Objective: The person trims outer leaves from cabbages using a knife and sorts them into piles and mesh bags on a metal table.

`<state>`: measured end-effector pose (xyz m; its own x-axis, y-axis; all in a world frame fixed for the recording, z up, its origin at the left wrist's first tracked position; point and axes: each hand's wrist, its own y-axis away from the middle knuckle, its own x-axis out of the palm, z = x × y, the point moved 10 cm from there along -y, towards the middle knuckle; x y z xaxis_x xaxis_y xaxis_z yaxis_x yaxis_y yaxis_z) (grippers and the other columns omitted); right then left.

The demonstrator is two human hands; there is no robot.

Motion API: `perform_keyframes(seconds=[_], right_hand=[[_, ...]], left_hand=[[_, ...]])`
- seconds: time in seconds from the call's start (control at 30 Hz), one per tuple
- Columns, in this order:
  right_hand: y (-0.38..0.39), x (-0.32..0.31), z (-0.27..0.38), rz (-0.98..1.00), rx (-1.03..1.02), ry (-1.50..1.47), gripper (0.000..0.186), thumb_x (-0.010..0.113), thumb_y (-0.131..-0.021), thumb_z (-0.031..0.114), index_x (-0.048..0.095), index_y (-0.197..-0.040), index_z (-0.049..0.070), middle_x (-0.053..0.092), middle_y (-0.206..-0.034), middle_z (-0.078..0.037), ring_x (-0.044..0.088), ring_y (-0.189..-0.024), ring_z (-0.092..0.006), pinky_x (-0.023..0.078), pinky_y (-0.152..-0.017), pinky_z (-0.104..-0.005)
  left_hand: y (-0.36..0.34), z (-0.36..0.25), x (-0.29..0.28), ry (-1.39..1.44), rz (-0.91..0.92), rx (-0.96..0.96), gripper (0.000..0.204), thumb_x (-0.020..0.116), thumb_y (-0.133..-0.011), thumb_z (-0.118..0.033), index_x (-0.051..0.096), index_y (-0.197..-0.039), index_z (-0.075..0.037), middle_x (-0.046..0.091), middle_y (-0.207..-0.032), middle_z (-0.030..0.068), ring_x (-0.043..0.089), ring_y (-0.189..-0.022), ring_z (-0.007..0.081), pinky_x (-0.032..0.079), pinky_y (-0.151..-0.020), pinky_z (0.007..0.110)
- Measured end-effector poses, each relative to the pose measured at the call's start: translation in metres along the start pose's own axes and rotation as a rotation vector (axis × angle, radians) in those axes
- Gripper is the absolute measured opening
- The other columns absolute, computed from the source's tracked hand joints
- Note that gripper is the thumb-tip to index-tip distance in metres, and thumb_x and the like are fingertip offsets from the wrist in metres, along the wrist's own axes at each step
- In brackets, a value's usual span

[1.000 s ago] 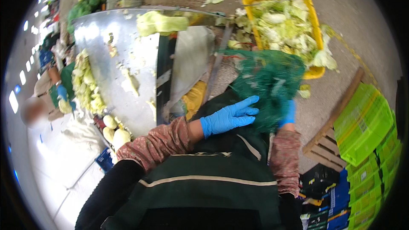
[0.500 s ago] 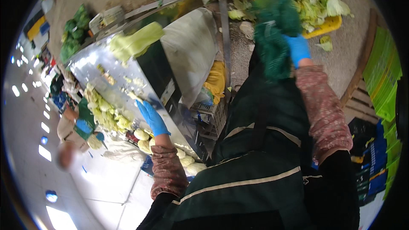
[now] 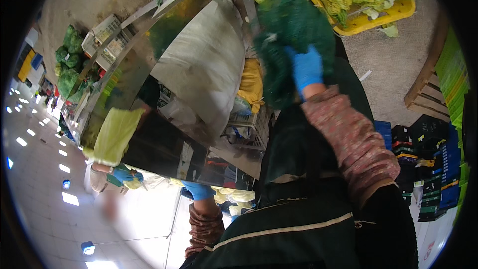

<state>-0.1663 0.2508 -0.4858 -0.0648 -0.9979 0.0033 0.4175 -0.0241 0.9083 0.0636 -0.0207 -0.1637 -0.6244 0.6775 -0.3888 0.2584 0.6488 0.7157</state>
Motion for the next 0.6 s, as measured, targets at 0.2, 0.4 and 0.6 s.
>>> perform_keyframes(seconds=[0.2, 0.4, 0.6], right_hand=[[0.212, 0.254, -0.163, 0.893, 0.535, -0.092, 0.061, 0.074, -0.082, 0.030, 0.053, -0.130, -0.002, 0.064, -0.117, -0.021, 0.065, -0.098, -0.0294, 0.050, -0.088, -0.0366], [0.201, 0.263, -0.108, 0.936, -0.020, 0.554, 0.061, 0.071, -0.081, 0.031, 0.051, -0.135, 0.008, 0.058, -0.129, -0.019, 0.059, -0.113, -0.0354, 0.047, -0.096, -0.0382], [0.208, 0.320, -0.097, 1.133, -0.075, 0.673, 0.057, 0.067, -0.082, 0.034, 0.054, -0.131, 0.009, 0.063, -0.120, -0.016, 0.060, -0.106, -0.0374, 0.049, -0.090, -0.0405]], left_hand=[[0.007, 0.014, -0.020, 0.050, -0.026, -0.021, 0.054, 0.039, -0.102, -0.042, 0.045, -0.137, -0.002, 0.057, -0.129, 0.0174, 0.062, -0.106, 0.0294, 0.054, -0.088, 0.039], [0.020, 0.055, -0.063, -0.175, -0.142, 0.017, 0.047, 0.054, -0.097, -0.025, 0.047, -0.136, 0.001, 0.058, -0.128, 0.0144, 0.060, -0.108, 0.0249, 0.052, -0.087, 0.034], [-0.013, -0.005, -0.023, -0.250, -0.401, 0.062, 0.073, 0.049, -0.099, -0.024, 0.006, -0.153, 0.000, 0.011, -0.157, 0.0162, 0.020, -0.142, 0.0284, 0.018, -0.115, 0.039]])
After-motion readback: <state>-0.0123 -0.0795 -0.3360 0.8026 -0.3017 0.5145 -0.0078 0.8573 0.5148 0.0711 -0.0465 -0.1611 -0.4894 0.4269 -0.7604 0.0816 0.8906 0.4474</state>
